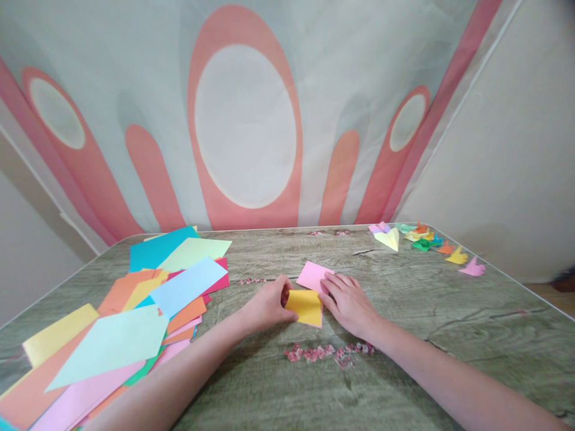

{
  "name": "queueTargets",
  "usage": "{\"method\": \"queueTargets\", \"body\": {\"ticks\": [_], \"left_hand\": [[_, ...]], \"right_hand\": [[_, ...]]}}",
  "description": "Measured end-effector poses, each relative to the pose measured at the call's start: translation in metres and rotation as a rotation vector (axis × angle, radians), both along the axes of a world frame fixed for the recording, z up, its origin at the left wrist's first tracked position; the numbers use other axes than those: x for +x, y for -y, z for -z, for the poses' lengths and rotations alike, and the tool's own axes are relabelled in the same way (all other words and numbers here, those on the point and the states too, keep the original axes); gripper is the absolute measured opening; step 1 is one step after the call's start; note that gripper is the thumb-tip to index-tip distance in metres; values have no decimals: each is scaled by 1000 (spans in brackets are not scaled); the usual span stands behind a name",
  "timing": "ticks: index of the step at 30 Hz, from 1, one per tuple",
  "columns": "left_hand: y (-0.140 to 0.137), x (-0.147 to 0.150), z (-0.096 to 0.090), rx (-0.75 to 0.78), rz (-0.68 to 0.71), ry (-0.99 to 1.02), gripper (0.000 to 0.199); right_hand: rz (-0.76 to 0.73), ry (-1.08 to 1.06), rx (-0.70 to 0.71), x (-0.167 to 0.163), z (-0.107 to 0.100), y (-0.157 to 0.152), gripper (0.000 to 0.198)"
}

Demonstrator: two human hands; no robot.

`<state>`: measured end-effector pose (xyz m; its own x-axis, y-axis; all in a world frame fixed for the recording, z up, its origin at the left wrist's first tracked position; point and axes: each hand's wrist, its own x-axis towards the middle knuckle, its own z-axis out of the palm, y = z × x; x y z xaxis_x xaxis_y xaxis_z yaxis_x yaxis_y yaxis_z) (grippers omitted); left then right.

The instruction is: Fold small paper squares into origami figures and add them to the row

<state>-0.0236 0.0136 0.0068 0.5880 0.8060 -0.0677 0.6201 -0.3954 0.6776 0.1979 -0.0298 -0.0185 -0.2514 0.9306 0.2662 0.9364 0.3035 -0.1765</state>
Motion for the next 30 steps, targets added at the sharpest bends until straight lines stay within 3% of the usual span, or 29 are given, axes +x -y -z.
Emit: {"method": "queueTargets", "body": {"ticks": [4, 8, 14, 23, 26, 30], "left_hand": [[-3, 0, 2, -188, 11, 251, 46], [-10, -7, -8, -320, 10, 351, 62], [-16, -16, -30, -265, -35, 340, 72], [-22, -65, -101, -68, -201, 423, 75], [-20, -88, -100, -33, -220, 273, 76], [-12, -124, -76, -16, -363, 202, 73]], "right_hand": [[-13, -9, 1, 0, 0, 1, 41], [-36, -57, 18, -1, -2, 2, 42], [-229, -110, -20, -4, -1, 6, 38], [-388, 31, -105, -19, -3, 10, 51], [-497, 57, -125, -38, -7, 7, 54], [-566, 68, -101, -82, -9, -5, 55]]}}
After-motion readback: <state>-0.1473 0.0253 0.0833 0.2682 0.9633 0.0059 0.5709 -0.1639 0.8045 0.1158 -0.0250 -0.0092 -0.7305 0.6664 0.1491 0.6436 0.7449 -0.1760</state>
